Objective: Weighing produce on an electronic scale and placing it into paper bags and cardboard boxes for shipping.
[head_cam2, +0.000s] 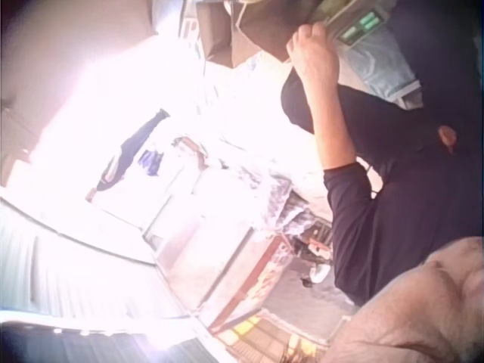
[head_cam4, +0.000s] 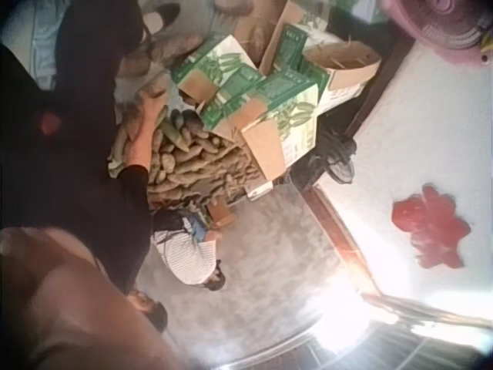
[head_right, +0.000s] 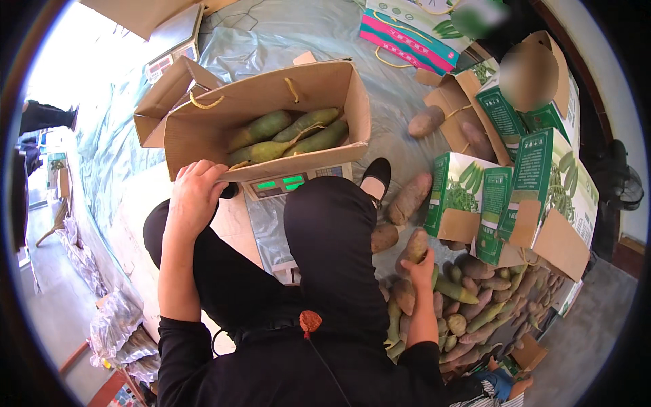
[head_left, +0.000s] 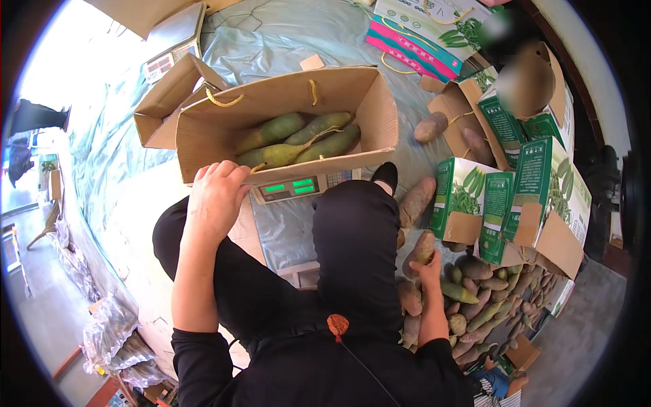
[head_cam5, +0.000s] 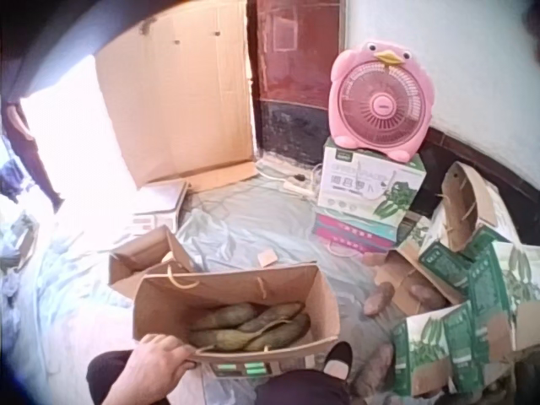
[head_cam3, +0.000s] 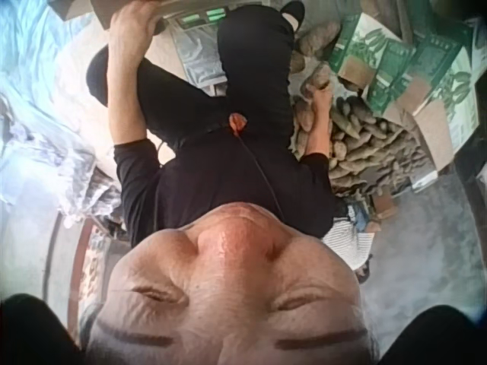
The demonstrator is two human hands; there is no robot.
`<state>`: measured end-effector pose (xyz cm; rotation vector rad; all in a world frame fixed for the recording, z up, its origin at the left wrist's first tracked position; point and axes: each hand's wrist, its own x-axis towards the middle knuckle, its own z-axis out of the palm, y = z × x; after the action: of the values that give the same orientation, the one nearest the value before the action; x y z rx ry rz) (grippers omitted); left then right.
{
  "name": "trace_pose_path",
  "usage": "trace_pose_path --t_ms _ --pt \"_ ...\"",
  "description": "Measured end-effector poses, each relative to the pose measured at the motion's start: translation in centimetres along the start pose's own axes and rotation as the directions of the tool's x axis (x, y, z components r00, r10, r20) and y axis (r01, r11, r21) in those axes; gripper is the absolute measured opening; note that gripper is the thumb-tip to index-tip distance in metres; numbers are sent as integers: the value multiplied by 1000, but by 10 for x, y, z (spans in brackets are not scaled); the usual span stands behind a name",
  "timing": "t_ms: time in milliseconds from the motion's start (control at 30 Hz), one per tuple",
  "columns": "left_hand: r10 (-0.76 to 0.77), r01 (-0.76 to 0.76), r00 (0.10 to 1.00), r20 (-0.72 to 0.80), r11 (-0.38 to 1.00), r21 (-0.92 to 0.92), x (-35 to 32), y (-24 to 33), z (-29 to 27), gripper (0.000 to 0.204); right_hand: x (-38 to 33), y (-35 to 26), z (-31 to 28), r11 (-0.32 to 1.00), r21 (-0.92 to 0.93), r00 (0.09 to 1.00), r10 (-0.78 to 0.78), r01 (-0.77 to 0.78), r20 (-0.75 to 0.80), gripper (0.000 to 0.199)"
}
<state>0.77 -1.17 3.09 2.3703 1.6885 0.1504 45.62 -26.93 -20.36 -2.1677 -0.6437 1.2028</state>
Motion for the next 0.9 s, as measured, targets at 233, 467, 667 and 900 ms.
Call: trace_pose_path --t_ms 233,467,667,900 --pt "-2 2 1000 7 999 -51 0 -6 -2 21 -19 -223 7 885 321 930 -366 338 28 82" --pt "-59 59 998 2 995 -85 -5 -13 3 20 -34 -380 39 661 181 640 -751 728 164 81" --pt "-83 82 997 1 993 -84 -3 -9 3 17 -23 -432 96 267 -5 246 -883 964 399 72" --pt "-102 105 994 38 990 -98 2 -16 7 17 4 -437 151 -119 -472 281 -669 874 688 62"
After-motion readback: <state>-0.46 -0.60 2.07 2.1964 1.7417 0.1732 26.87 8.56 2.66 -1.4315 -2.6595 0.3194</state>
